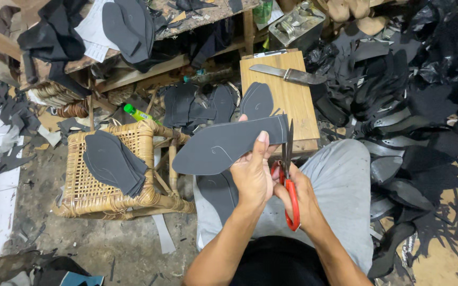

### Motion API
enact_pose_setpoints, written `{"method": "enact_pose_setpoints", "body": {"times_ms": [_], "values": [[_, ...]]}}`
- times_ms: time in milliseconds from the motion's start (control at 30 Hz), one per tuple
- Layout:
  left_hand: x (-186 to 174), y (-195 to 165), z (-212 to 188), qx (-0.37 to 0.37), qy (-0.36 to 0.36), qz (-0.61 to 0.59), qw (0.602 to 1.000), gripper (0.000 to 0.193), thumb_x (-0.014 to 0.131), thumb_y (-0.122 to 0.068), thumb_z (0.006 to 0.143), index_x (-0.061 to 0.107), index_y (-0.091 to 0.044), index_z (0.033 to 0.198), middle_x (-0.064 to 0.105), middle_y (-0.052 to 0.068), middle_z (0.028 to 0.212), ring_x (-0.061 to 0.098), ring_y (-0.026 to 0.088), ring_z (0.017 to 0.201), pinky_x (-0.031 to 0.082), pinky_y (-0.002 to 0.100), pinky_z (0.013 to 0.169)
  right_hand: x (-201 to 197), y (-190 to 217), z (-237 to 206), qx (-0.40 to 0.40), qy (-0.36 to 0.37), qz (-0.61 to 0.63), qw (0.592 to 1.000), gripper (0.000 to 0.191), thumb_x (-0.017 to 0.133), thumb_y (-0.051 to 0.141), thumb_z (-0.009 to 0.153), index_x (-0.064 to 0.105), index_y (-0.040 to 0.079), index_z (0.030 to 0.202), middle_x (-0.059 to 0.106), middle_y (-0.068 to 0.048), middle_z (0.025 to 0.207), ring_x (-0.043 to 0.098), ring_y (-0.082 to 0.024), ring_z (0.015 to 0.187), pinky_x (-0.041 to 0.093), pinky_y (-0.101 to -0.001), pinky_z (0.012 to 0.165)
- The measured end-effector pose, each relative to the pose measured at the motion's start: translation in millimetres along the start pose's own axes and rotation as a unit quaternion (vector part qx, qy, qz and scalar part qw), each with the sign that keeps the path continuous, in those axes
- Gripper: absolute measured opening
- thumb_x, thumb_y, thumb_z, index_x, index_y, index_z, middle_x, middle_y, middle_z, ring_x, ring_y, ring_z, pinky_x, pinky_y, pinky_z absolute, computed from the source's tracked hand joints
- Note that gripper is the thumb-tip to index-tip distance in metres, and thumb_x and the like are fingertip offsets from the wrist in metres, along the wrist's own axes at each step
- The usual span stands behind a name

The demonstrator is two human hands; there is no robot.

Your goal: The person sits on the floor and trims the edges of several black shoe insoles using red-handled scissors. They handle the insoles one at a time, aligning them and cutting along the marked outlines, then place the trimmed pieces on a wooden board.

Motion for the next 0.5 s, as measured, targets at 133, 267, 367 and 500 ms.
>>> {"method": "enact_pose_setpoints", "body": {"times_ms": [133,267,367,500], "values": [[3.8,0.2,-3.8,0.003,0.017,-0.013,1.000,0.063,0.063,0.006,0.098,0.038,0.004,0.156,0.063,0.012,0.119,0.066,0.015,0.098,0.061,0.033,0.086,-1.2,6.6,2.5,0.014,0.001,0.004,1.000,0.024,0.060,0.011,0.083,0.061,0.003,0.106,0.065,-0.006,0.072,0.061,-0.017,0.062,0.051,-0.0316,0.060],[3.9,1.4,-6.9,-0.002,0.019,-0.017,1.000,0.062,0.063,0.006,0.098,0.038,0.005,0.155,0.062,0.011,0.119,0.066,0.015,0.098,0.062,0.035,0.086,-0.3,6.7,1.2,0.010,-0.008,0.010,1.000,0.020,0.060,0.010,0.085,0.061,0.002,0.104,0.062,-0.006,0.071,0.058,-0.017,0.061,0.050,-0.0318,0.059],[1.3,2.9,-7.0,0.000,0.014,-0.011,1.000,0.062,0.063,0.005,0.097,0.038,0.005,0.153,0.062,0.011,0.117,0.066,0.014,0.097,0.064,0.038,0.085,-0.3,-2.2,-0.8,0.032,-0.026,0.013,0.999,0.014,0.059,0.013,0.088,0.063,0.004,0.099,0.061,-0.004,0.065,0.057,-0.014,0.054,0.049,-0.0297,0.052],[-3.8,3.2,-6.1,0.013,0.012,0.001,1.000,0.060,0.063,0.004,0.097,0.040,0.006,0.152,0.064,0.010,0.114,0.067,0.014,0.096,0.064,0.036,0.082,0.9,-18.0,-5.7,0.089,-0.025,0.067,0.994,0.013,0.062,0.015,0.091,0.060,0.003,0.086,0.054,-0.003,0.059,0.048,-0.011,0.047,0.041,-0.0289,0.044]]}}
Point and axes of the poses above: each hand's wrist, its own z-axis towards the middle knuckle, its own x-axis out of the palm, y = z × x, the point moved 7 cm from there along z, towards the middle knuckle
